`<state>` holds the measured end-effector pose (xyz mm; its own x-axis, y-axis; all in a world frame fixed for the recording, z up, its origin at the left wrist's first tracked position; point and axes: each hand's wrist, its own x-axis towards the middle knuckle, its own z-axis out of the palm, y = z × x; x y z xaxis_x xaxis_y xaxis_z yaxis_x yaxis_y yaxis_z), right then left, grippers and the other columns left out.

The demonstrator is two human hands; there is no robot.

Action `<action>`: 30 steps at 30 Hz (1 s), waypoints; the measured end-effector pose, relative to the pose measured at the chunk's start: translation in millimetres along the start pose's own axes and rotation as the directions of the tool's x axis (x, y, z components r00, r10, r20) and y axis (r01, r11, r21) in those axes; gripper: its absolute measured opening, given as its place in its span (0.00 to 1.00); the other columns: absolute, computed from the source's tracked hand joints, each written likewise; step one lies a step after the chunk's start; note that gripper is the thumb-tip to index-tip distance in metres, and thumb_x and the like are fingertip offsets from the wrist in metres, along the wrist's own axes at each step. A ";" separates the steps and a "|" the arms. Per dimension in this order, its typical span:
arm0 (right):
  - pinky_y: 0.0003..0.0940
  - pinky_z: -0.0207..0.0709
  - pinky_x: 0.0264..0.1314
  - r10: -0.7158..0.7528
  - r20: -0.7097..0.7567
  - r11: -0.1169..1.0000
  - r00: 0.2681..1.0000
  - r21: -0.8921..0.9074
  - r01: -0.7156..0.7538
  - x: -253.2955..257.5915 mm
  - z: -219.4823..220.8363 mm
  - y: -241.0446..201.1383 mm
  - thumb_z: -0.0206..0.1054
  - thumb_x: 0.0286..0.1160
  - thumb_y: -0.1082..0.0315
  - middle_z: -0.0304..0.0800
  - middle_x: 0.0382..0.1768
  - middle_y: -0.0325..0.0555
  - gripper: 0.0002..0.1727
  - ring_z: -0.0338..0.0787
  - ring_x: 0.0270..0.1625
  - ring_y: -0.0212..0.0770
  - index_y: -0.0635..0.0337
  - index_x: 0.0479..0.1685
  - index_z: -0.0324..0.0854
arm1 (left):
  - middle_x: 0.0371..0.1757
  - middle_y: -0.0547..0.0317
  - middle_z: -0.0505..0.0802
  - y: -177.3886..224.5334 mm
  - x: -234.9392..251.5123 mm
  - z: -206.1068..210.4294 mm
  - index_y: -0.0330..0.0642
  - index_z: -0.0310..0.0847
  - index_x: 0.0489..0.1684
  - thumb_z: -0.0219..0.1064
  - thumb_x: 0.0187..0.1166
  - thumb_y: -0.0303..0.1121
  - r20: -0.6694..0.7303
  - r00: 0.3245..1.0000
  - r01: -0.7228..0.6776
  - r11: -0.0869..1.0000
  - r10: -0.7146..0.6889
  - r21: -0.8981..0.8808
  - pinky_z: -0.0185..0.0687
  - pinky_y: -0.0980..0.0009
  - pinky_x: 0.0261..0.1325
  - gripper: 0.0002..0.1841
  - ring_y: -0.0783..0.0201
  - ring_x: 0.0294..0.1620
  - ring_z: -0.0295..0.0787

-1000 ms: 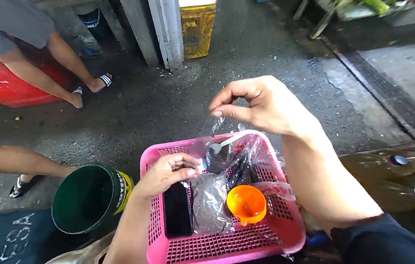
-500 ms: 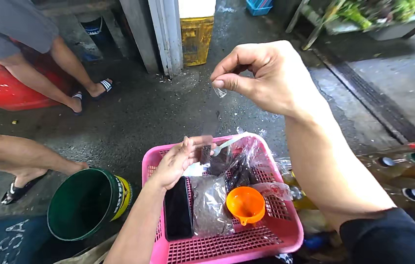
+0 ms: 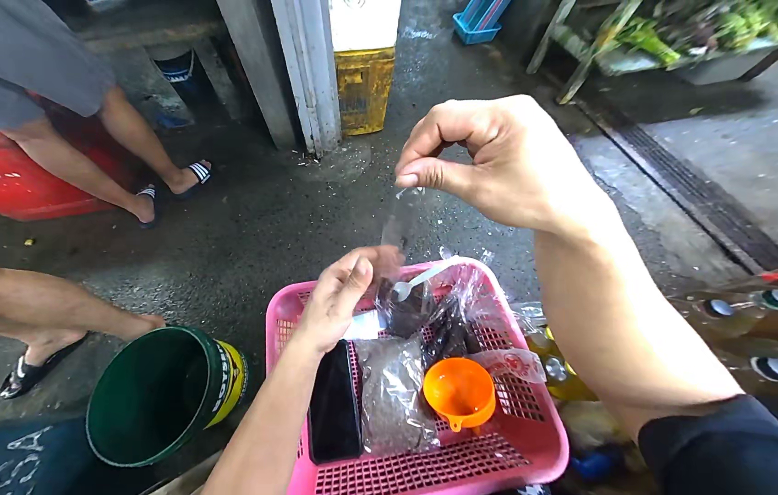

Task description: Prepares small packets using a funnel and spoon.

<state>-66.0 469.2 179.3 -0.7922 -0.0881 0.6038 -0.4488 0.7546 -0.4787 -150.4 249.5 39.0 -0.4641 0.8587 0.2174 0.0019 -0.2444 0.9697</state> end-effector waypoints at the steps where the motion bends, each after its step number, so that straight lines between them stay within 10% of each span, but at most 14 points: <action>1: 0.21 0.87 0.54 -0.034 0.012 0.999 0.999 0.018 0.034 0.5 -2.2 -3.3 0.73 0.78 0.64 0.93 0.41 0.37 0.07 0.91 0.47 0.25 0.58 0.42 0.90 | 0.60 0.55 0.94 3.6 1.8 0.1 0.40 0.85 0.66 0.55 0.89 0.55 -0.056 0.994 -0.087 0.989 0.095 0.123 0.85 0.60 0.69 0.28 0.61 0.63 0.90; 11: 0.23 0.84 0.57 -0.220 -0.015 0.972 0.975 -0.088 0.218 22.4 -23.9 -31.8 0.75 0.76 0.65 0.94 0.44 0.41 0.07 0.90 0.50 0.28 0.60 0.43 0.92 | 0.66 0.61 0.90 88.8 42.8 0.1 0.40 0.82 0.70 0.67 0.84 0.45 -0.016 0.918 -0.350 0.826 0.397 0.442 0.82 0.66 0.71 0.23 0.68 0.65 0.87; 16: 0.18 0.82 0.52 -0.174 -0.048 0.973 0.984 -0.162 0.164 27.7 -24.6 -33.1 0.72 0.79 0.65 0.91 0.41 0.38 0.07 0.88 0.46 0.23 0.57 0.43 0.91 | 0.56 0.57 0.94 95.0 53.1 10.2 0.38 0.93 0.46 0.71 0.79 0.28 -0.020 0.899 -0.384 0.808 0.438 0.446 0.89 0.70 0.64 0.06 0.66 0.58 0.91; 23: 0.19 0.84 0.53 -0.153 -0.085 0.981 0.985 -0.130 0.141 25.8 -23.9 -28.5 0.71 0.80 0.66 0.92 0.42 0.37 0.06 0.89 0.47 0.23 0.57 0.45 0.92 | 0.37 0.61 0.93 95.9 52.5 17.6 0.41 0.86 0.35 0.73 0.78 0.31 -0.050 0.930 -0.317 0.863 0.364 0.393 0.87 0.75 0.41 0.05 0.69 0.37 0.89; 30: 0.18 0.85 0.51 -0.150 -0.146 0.984 0.978 -0.120 0.133 31.8 -27.4 -26.3 0.71 0.81 0.66 0.93 0.42 0.36 0.07 0.90 0.45 0.22 0.58 0.46 0.91 | 0.47 0.50 0.95 83.5 55.2 18.9 0.37 0.78 0.59 0.57 0.90 0.30 0.088 0.980 -0.190 0.965 0.177 0.182 0.91 0.69 0.53 0.10 0.62 0.47 0.95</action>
<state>-68.1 464.4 228.6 -0.6468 -0.1042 0.7555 -0.4974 0.8086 -0.3143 -159.2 285.0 134.1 -0.3762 0.8383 0.3945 0.2515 -0.3174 0.9143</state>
